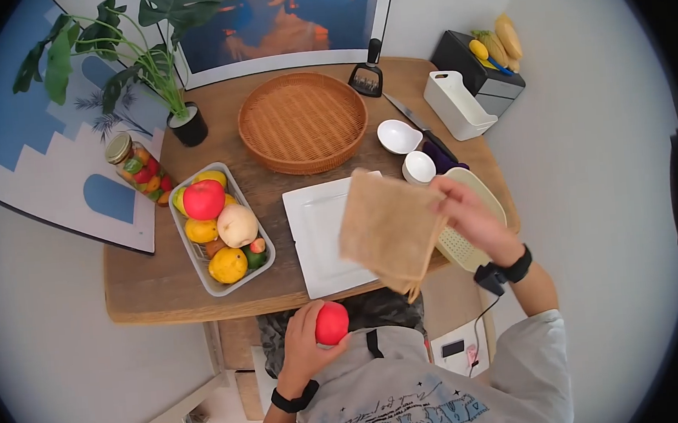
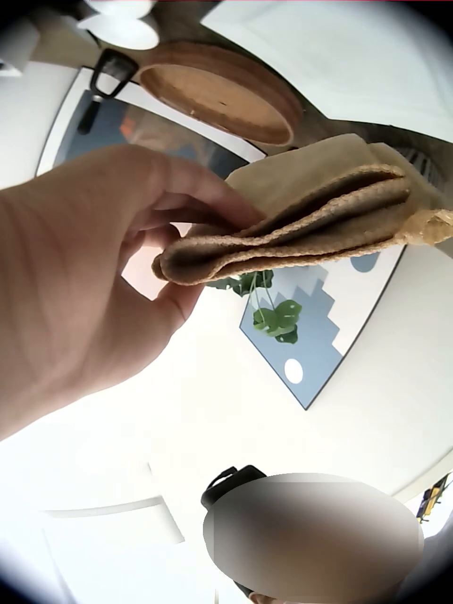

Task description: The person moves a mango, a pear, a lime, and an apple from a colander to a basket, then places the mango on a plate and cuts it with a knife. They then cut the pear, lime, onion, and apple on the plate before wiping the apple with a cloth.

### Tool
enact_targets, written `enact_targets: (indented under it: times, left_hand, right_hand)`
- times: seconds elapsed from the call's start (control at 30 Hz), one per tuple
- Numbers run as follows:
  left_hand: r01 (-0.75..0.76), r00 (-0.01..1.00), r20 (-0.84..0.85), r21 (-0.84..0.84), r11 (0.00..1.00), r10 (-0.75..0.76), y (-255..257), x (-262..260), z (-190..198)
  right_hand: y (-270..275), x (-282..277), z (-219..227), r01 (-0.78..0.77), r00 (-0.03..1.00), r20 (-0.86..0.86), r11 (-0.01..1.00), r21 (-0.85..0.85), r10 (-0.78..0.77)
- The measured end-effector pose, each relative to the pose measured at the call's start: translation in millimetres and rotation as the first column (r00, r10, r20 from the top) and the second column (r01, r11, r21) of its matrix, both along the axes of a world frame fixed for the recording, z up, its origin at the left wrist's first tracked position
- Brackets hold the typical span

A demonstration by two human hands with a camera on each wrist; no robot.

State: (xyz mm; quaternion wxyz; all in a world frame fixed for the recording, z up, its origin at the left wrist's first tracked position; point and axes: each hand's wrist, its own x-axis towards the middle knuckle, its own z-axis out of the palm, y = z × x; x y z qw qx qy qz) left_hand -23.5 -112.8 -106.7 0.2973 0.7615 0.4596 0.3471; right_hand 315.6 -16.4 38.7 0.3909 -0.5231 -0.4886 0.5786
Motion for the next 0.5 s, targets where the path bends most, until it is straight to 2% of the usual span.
enact_targets:
  times: [0.03, 0.13, 0.17, 0.23, 0.27, 0.37, 0.5]
  left_hand:
    - [-0.015, 1.0, -0.002, 0.002, 1.0, 0.015, -2, -2, 2]
    - [-0.054, 0.998, 0.011, -0.028, 0.998, 0.054, -8, -5, 4]
    - [-0.054, 0.998, 0.025, -0.027, 0.998, 0.054, -9, -6, 3]
    - [-0.049, 0.997, 0.052, -0.032, 0.998, 0.051, -10, -5, 0]
    - [-0.036, 0.997, 0.073, -0.039, 0.999, 0.039, -9, -3, -1]
    - [0.009, 0.994, 0.108, -0.053, 0.999, -0.003, -2, 8, 0]
    - [0.075, 0.99, 0.125, -0.047, 0.996, -0.068, 18, 30, 9]
  right_hand:
    - [-1, -8, -13, -0.045, 0.999, -0.024, 0.999, -0.03, 0.044]
    - [-10, -26, -62, 0.035, 0.977, 0.206, 0.99, 0.14, -0.064]
    - [-19, -28, -71, 0.004, 0.924, 0.364, 0.955, 0.296, -0.117]
    - [-42, -32, -85, -0.132, 0.738, 0.61, 0.826, 0.548, -0.287]
    - [-56, -37, -89, -0.085, 0.758, 0.593, 0.86, 0.503, -0.272]
    - [-96, -47, -98, -0.021, 0.872, 0.481, 0.973, 0.231, -0.095]
    - [-122, -65, -101, -0.032, 0.9, 0.431, 0.973, 0.227, -0.071]
